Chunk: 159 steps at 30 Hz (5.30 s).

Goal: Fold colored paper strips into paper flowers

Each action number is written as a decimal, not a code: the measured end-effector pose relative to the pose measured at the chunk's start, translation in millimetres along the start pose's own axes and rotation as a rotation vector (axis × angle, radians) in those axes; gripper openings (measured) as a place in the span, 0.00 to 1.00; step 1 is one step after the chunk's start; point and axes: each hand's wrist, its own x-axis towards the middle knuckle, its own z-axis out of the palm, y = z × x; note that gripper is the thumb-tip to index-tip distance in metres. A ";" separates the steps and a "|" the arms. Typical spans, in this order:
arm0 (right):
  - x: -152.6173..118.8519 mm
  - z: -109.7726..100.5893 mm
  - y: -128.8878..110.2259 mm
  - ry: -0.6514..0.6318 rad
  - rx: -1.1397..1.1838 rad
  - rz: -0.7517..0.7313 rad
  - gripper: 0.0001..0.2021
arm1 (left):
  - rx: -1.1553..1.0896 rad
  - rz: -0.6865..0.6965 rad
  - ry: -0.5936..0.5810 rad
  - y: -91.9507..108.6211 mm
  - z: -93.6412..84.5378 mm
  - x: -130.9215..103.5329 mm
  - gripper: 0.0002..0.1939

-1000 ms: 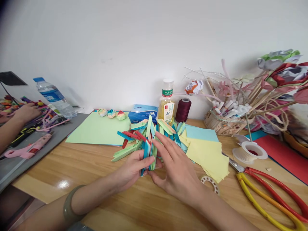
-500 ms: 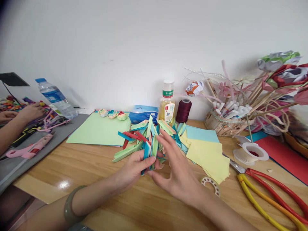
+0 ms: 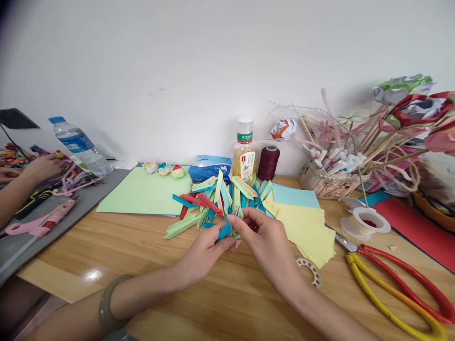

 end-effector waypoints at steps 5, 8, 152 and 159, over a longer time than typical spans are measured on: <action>1.9 -3.0 3.2 -0.048 0.038 -0.023 0.18 | -0.047 0.024 -0.022 -2.1 -0.1 1.0 0.09; 5.5 -7.4 7.0 -0.029 -0.040 -0.037 0.18 | -0.190 -0.033 -0.046 -0.1 -2.8 2.8 0.14; 2.7 7.7 34.2 -0.054 0.273 -0.055 0.27 | -0.210 -0.127 0.008 -4.8 -22.5 15.0 0.10; 0.1 6.7 36.8 0.046 0.050 -0.197 0.24 | -0.197 -0.160 -0.140 -0.2 -16.8 8.9 0.18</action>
